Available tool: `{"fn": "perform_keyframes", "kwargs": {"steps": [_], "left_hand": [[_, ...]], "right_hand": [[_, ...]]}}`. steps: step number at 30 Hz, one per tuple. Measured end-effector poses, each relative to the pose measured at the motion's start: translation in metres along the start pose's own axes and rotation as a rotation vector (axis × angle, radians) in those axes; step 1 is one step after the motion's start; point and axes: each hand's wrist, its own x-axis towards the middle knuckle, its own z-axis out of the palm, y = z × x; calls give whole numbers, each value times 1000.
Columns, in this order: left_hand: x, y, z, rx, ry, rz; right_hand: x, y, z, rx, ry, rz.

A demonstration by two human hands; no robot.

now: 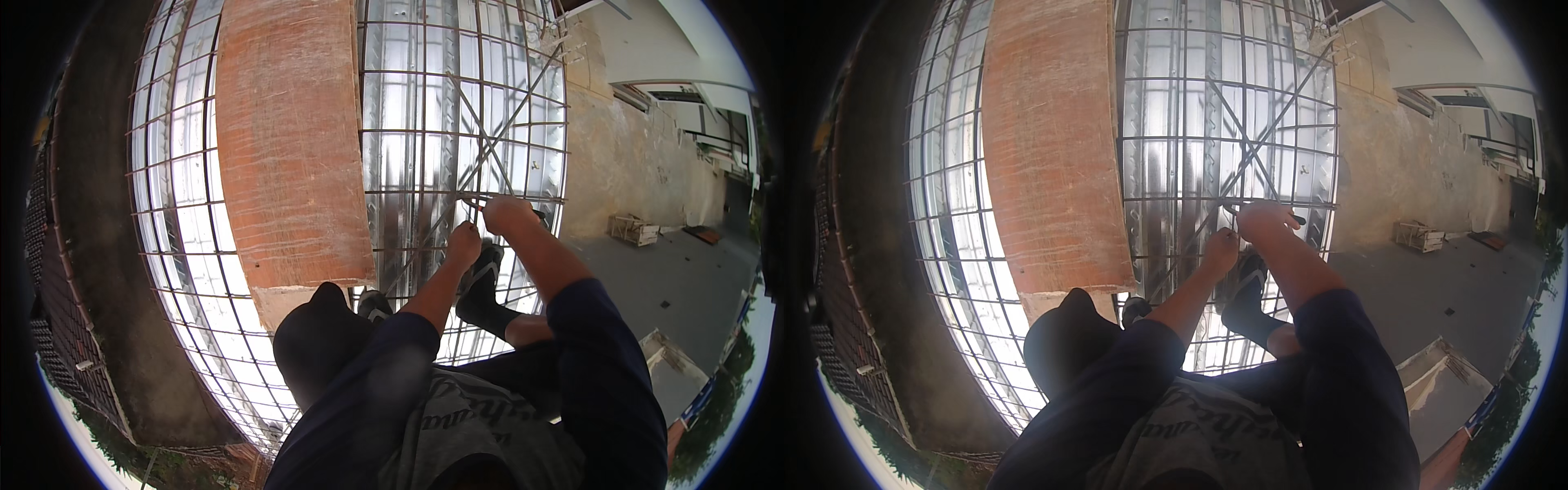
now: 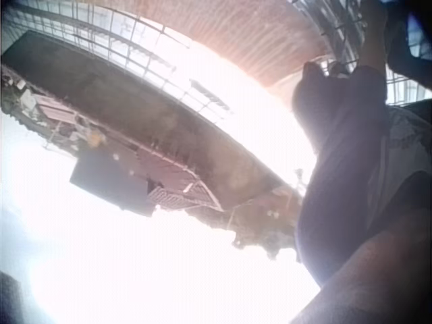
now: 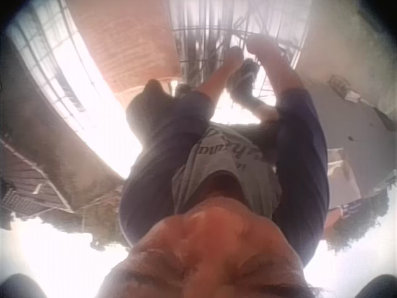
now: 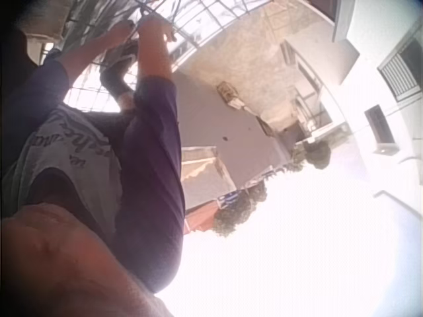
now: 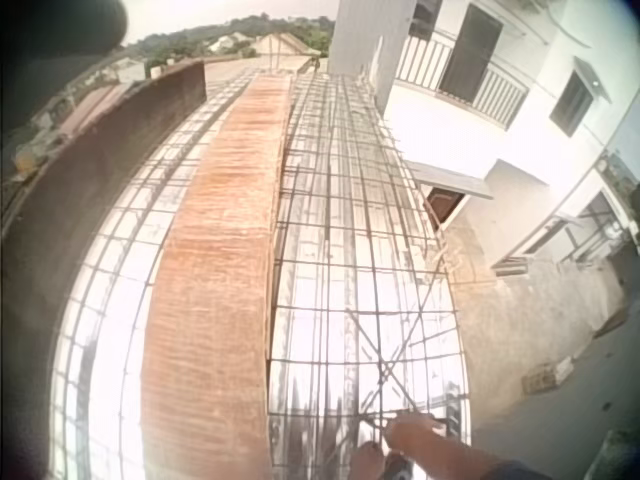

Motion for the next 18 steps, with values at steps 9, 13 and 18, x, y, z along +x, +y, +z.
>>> {"fn": "perform_keyframes", "kwargs": {"steps": [9,13,18], "left_hand": [[3,2,3,5,-32,12],[7,-4,3,-4,-29,19],[7,2,-4,-89,-83,-59]], "right_hand": [[-22,-4,-16,-134,13,-4],[-17,0,-9,-120,31,-109],[-5,11,6,-88,100,-212]]}}
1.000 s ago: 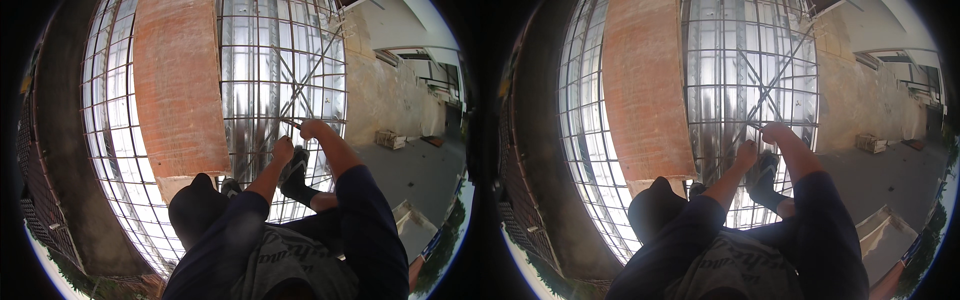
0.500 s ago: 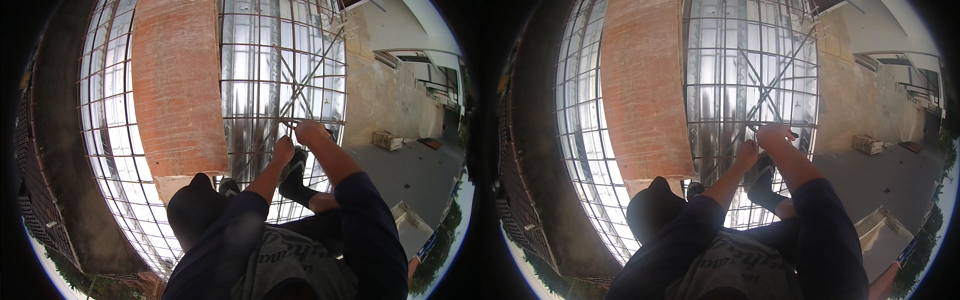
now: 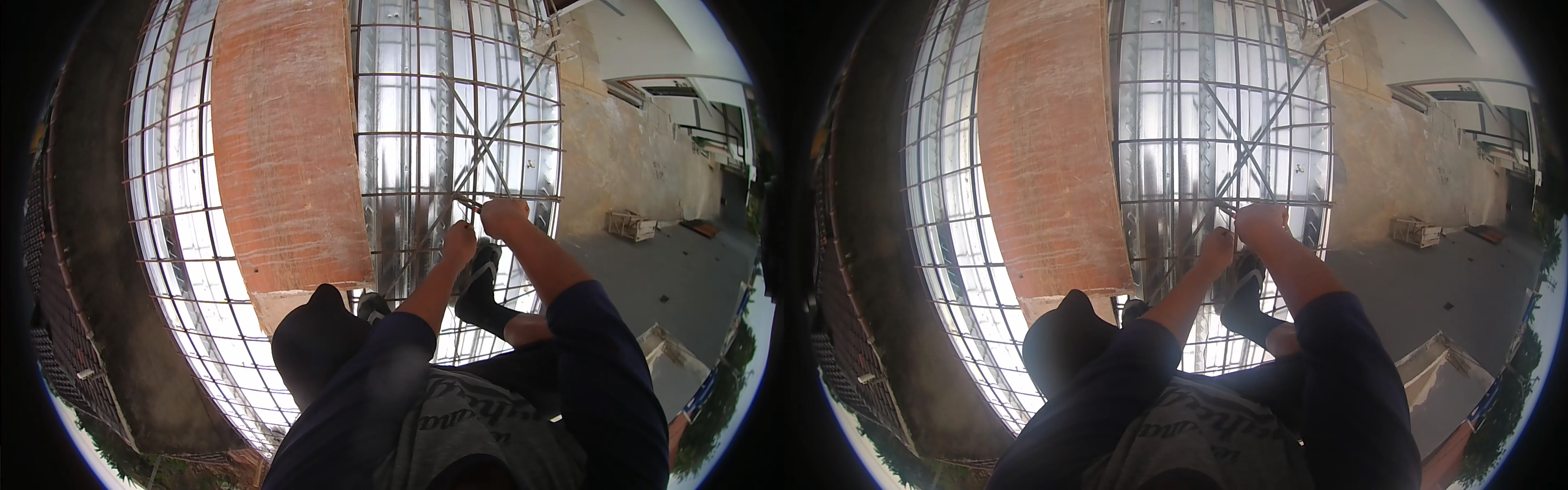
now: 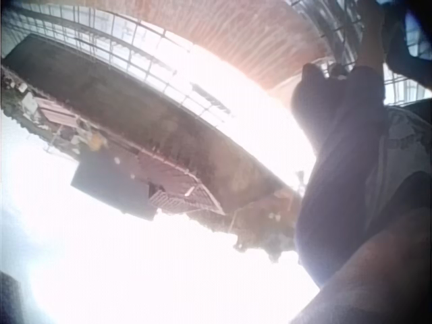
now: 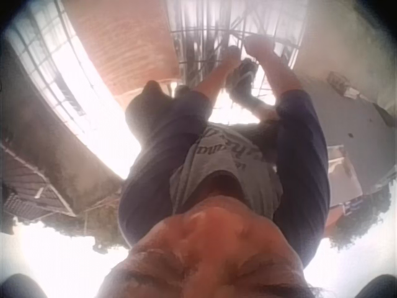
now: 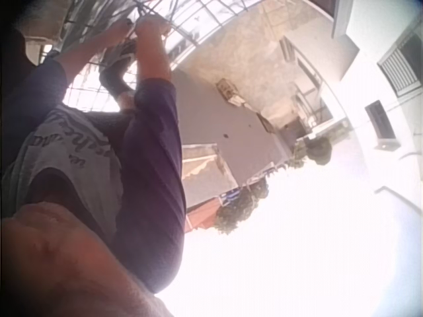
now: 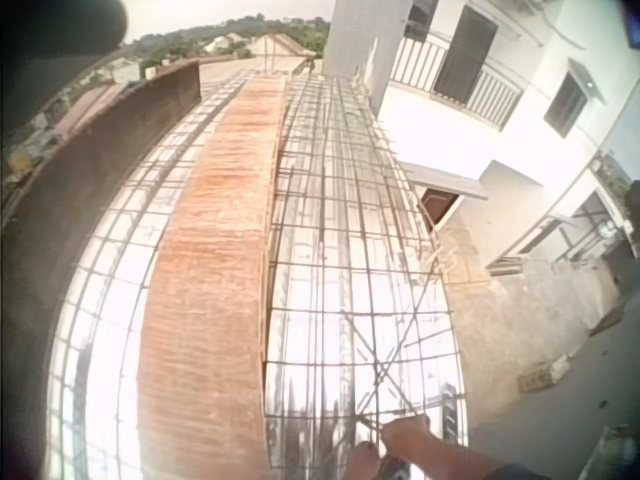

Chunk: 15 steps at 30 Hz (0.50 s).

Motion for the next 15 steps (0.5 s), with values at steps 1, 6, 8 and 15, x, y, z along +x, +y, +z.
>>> {"fn": "perform_keyframes", "kwargs": {"steps": [1,6,8,15], "left_hand": [[0,-2,0,21,24,30],[0,7,-26,-350,-319,-248],[-1,11,-36,-456,-372,-318],[6,3,-37,-575,-179,-313]], "right_hand": [[3,6,8,18,56,-57],[24,30,10,527,-284,-76],[25,36,5,727,-425,35],[24,64,35,1365,-710,-56]]}}
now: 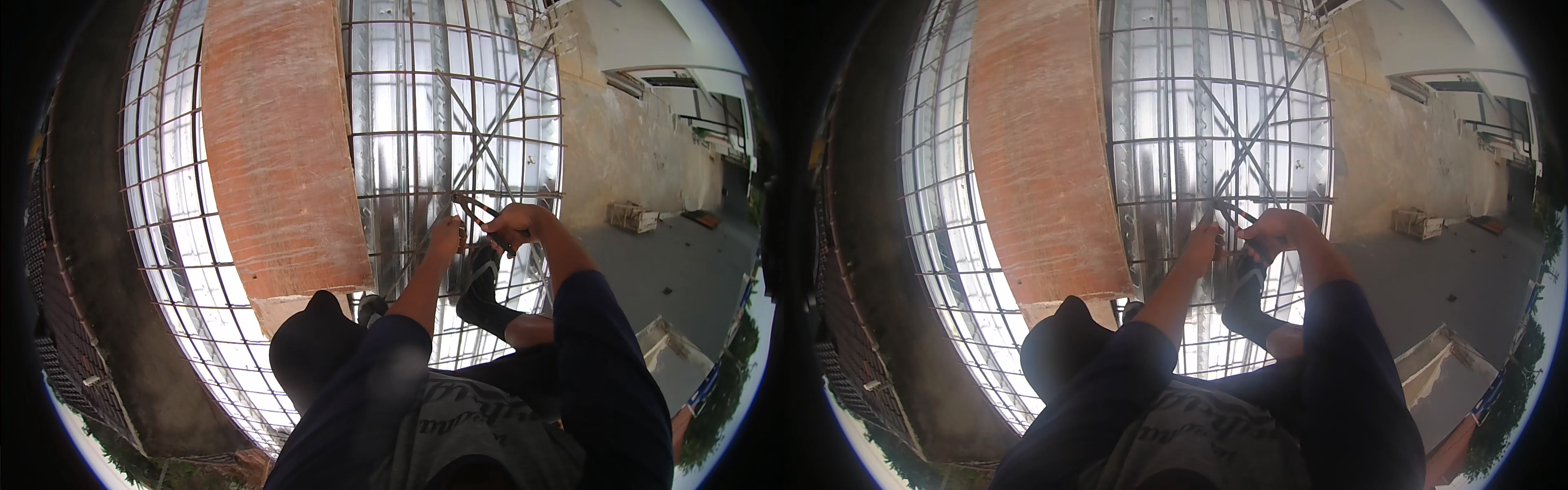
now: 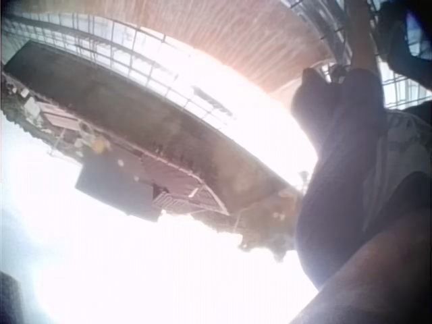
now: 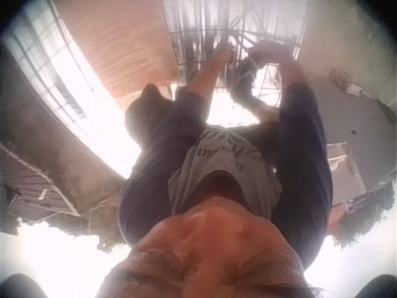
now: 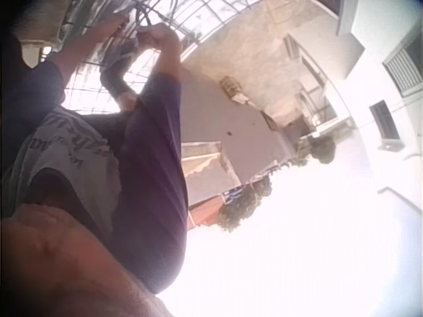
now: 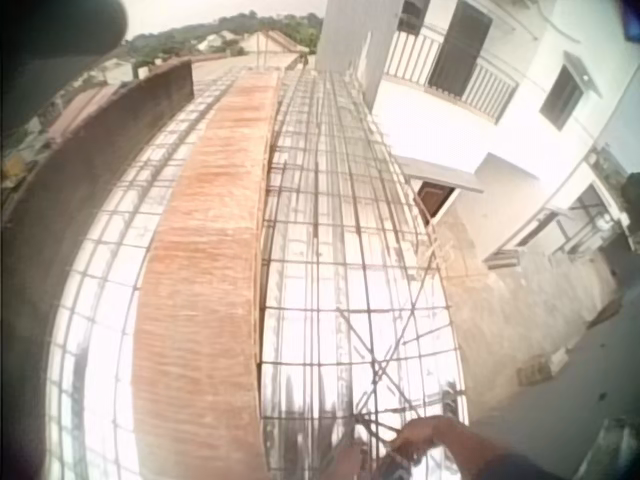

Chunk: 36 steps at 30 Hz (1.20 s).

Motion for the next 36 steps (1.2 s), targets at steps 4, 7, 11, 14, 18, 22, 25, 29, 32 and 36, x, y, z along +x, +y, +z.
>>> {"fn": "perform_keyframes", "kwargs": {"steps": [4,7,11,14,18,22,25,29,32,36], "left_hand": [[11,-26,-10,951,434,639],[-20,7,7,1232,318,780],[-10,18,22,1293,102,1191],[10,25,38,1256,-121,1152],[37,18,66,1267,131,1078],[45,42,75,1272,45,877],[36,51,66,1350,-147,789],[7,27,47,1211,0,1335],[16,5,42,1282,-100,1309],[21,-10,21,1398,-262,1357]], "right_hand": [[26,43,22,73,53,-91],[31,56,57,156,186,-205],[17,46,31,59,81,-153],[-8,18,5,-259,225,-75],[-29,-11,2,-919,603,-238],[-6,16,19,-1643,1331,-211],[-8,9,-2,-1292,756,-84],[-19,15,-7,-270,190,74],[-3,48,9,43,5,-38],[30,86,39,147,66,-161]]}}
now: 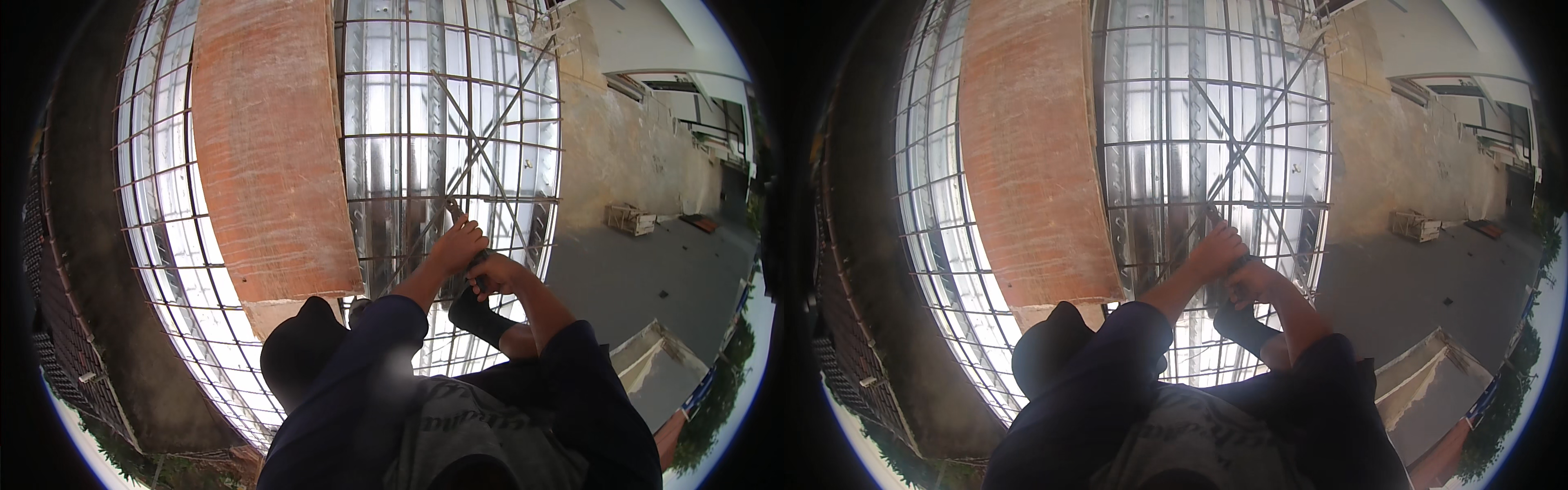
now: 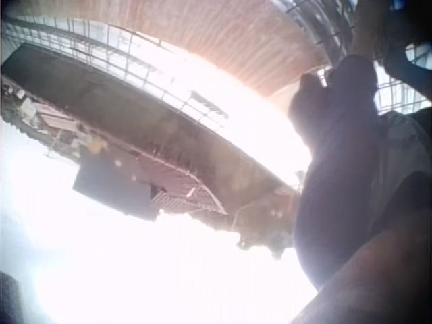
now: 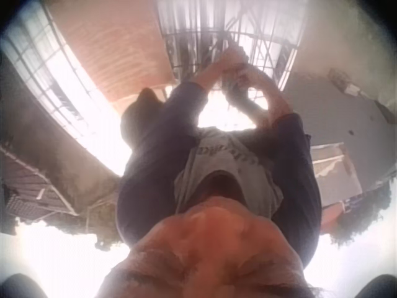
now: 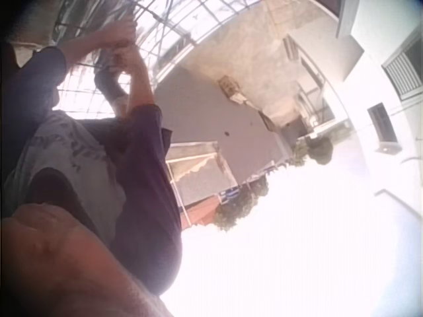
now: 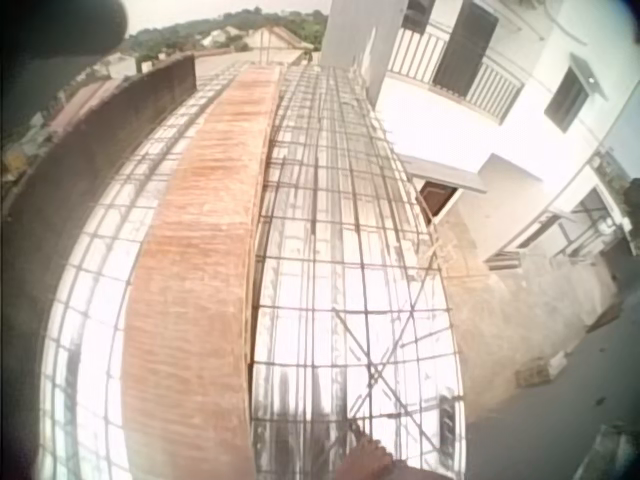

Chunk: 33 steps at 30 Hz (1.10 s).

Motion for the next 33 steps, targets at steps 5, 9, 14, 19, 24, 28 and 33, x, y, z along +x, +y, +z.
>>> {"fn": "perform_keyframes", "kwargs": {"steps": [5,9,14,19,24,28,33], "left_hand": [[12,7,-5,29,-54,-77],[72,17,3,-53,15,-429],[84,-1,-5,-267,-190,-458],[33,22,-27,-52,120,-240],[29,19,-13,-6,107,-223],[48,15,-32,-145,-37,-382],[48,10,-21,-274,30,-374]], "right_hand": [[-28,-38,7,-439,193,15],[-25,-38,7,-1724,1129,-250],[-16,-63,-28,-1589,863,-252],[-39,-94,-8,-742,313,253],[-34,-65,-12,-580,237,103],[-49,-70,40,-1622,955,-249],[-31,-70,10,-1506,699,-207]]}}
